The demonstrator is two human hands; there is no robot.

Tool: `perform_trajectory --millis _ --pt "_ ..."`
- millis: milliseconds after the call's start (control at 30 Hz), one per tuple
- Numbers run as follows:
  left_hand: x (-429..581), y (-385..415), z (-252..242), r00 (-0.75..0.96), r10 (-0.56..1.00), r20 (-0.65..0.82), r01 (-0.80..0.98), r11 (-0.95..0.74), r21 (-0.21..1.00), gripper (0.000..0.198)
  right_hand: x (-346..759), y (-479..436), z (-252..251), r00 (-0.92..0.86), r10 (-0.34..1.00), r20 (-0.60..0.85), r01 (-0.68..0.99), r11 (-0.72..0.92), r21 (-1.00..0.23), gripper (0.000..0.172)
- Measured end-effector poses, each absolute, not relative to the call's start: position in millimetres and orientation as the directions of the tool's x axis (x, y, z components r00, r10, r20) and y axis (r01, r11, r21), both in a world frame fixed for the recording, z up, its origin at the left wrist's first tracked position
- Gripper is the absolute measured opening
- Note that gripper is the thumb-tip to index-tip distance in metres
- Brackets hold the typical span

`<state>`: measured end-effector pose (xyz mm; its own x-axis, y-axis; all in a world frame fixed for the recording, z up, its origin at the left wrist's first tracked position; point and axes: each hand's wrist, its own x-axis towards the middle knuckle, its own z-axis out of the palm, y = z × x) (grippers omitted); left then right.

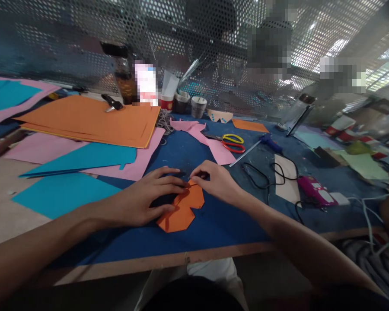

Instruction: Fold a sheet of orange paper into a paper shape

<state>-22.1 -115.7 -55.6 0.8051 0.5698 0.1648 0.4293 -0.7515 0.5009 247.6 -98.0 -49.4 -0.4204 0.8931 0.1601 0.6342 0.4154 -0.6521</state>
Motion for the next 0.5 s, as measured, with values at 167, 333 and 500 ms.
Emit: perform_trajectory --millis 167,333,500 --pt "-21.6 -117.2 -52.9 0.812 0.550 0.194 0.409 -0.774 0.483 0.044 242.1 -90.7 -41.3 -0.440 0.898 0.030 0.674 0.352 -0.649 0.008" --pt "-22.5 -118.9 -51.4 0.829 0.528 0.183 0.415 -0.801 0.431 0.045 241.1 -82.4 -32.5 -0.498 0.865 -0.064 0.675 0.340 -0.655 0.007" --pt "-22.4 -120.0 -51.8 0.824 0.537 0.181 0.424 -0.796 0.431 0.043 245.7 -68.7 -31.5 -0.561 0.816 -0.135 0.629 0.315 -0.710 0.007"
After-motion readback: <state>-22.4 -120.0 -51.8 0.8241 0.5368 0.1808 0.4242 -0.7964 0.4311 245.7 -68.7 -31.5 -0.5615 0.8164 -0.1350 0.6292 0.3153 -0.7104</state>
